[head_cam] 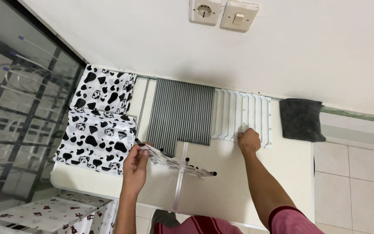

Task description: The person assembles small fabric pouches by inserting metal rods into sleeves on patterned fabric pieces and securing them with white plastic clips. They handle multiple fabric pieces and rods, repeatedly inserting and clipping components to form structured pouches on a white table.

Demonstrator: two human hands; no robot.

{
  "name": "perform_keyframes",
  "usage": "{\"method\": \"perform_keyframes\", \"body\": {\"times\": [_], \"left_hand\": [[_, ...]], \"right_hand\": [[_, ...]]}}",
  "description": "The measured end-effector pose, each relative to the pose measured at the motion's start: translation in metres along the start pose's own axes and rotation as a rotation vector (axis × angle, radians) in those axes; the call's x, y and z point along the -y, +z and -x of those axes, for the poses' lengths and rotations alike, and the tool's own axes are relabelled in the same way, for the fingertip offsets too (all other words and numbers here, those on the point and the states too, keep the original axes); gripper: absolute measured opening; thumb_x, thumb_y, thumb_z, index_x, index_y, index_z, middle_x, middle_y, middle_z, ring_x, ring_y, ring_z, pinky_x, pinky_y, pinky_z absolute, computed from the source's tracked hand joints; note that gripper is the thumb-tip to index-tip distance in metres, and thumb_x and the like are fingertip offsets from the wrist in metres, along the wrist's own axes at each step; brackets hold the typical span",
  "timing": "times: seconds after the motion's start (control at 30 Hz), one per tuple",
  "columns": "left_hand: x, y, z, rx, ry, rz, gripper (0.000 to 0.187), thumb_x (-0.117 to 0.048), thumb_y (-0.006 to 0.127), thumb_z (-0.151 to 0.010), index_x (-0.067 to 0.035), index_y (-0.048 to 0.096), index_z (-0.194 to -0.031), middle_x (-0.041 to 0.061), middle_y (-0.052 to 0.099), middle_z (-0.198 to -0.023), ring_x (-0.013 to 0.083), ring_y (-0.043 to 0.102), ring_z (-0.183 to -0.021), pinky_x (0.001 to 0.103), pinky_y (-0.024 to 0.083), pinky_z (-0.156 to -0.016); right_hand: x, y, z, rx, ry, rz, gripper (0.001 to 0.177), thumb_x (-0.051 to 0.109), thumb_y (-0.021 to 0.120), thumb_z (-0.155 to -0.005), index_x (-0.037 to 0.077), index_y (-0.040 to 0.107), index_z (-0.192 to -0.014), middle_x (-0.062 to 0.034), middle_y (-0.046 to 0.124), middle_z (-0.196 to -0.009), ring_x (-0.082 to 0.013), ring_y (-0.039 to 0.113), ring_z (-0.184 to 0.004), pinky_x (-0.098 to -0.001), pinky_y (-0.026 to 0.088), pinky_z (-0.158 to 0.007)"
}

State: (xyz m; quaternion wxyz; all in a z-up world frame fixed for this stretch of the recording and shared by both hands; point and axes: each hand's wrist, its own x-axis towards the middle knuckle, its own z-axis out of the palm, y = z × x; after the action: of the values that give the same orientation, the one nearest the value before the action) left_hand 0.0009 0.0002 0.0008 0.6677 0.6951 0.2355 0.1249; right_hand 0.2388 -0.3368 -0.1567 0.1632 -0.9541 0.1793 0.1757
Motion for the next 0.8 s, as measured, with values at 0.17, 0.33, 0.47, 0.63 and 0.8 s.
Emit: {"method": "perform_keyframes", "body": {"times": [0.17, 0.33, 0.47, 0.63, 0.8], "left_hand": [[0.004, -0.001, -0.009, -0.005, 0.047, 0.007, 0.014, -0.008, 0.056, -0.103, -0.001, 0.066, -0.111, -0.006, 0.059, -0.086, 0.0035, 0.047, -0.078, 0.019, 0.039, -0.070], [0.003, 0.005, -0.021, -0.095, 0.003, -0.021, 0.023, -0.013, 0.056, -0.107, -0.003, 0.068, -0.123, -0.003, 0.059, -0.087, 0.0050, 0.047, -0.077, 0.021, 0.041, -0.069], [-0.006, 0.012, -0.035, -0.047, 0.147, 0.097, 0.026, -0.013, 0.056, -0.105, -0.001, 0.066, -0.127, -0.003, 0.068, -0.100, 0.0039, 0.055, -0.086, 0.019, 0.045, -0.077], [-0.014, 0.009, -0.044, 0.081, 0.224, 0.211, 0.029, -0.015, 0.057, -0.105, 0.001, 0.064, -0.128, -0.001, 0.068, -0.106, 0.0047, 0.059, -0.093, 0.020, 0.048, -0.084], [-0.011, 0.006, -0.060, 0.160, 0.222, 0.244, 0.029, -0.015, 0.063, -0.102, 0.002, 0.066, -0.125, 0.002, 0.069, -0.105, 0.0071, 0.061, -0.092, 0.022, 0.051, -0.083]], "right_hand": [[-0.004, -0.019, 0.020, -0.084, 0.027, -0.235, 0.032, 0.027, 0.075, -0.088, -0.001, 0.067, -0.100, -0.0166, 0.073, -0.095, -0.0319, 0.070, -0.083, -0.0441, 0.055, -0.074], [-0.016, -0.038, 0.033, 0.015, 0.050, -0.986, 0.029, 0.010, 0.072, -0.090, -0.003, 0.058, -0.111, -0.0171, 0.070, -0.091, -0.0229, 0.068, -0.072, -0.0368, 0.058, -0.065], [-0.021, -0.065, 0.059, 0.129, -0.017, -1.318, 0.030, 0.004, 0.062, -0.093, 0.004, 0.053, -0.122, -0.0139, 0.069, -0.092, -0.0211, 0.072, -0.075, -0.0353, 0.062, -0.070], [0.004, -0.113, 0.110, 0.340, -0.163, -1.340, 0.026, 0.004, 0.061, -0.096, -0.006, 0.059, -0.120, -0.0058, 0.059, -0.082, -0.0152, 0.057, -0.061, -0.0332, 0.057, -0.064], [0.053, -0.167, 0.162, 0.360, -0.399, -1.186, 0.028, 0.016, 0.057, -0.101, -0.001, 0.061, -0.123, -0.0014, 0.049, -0.070, -0.0106, 0.041, -0.055, -0.0305, 0.044, -0.057]]}}
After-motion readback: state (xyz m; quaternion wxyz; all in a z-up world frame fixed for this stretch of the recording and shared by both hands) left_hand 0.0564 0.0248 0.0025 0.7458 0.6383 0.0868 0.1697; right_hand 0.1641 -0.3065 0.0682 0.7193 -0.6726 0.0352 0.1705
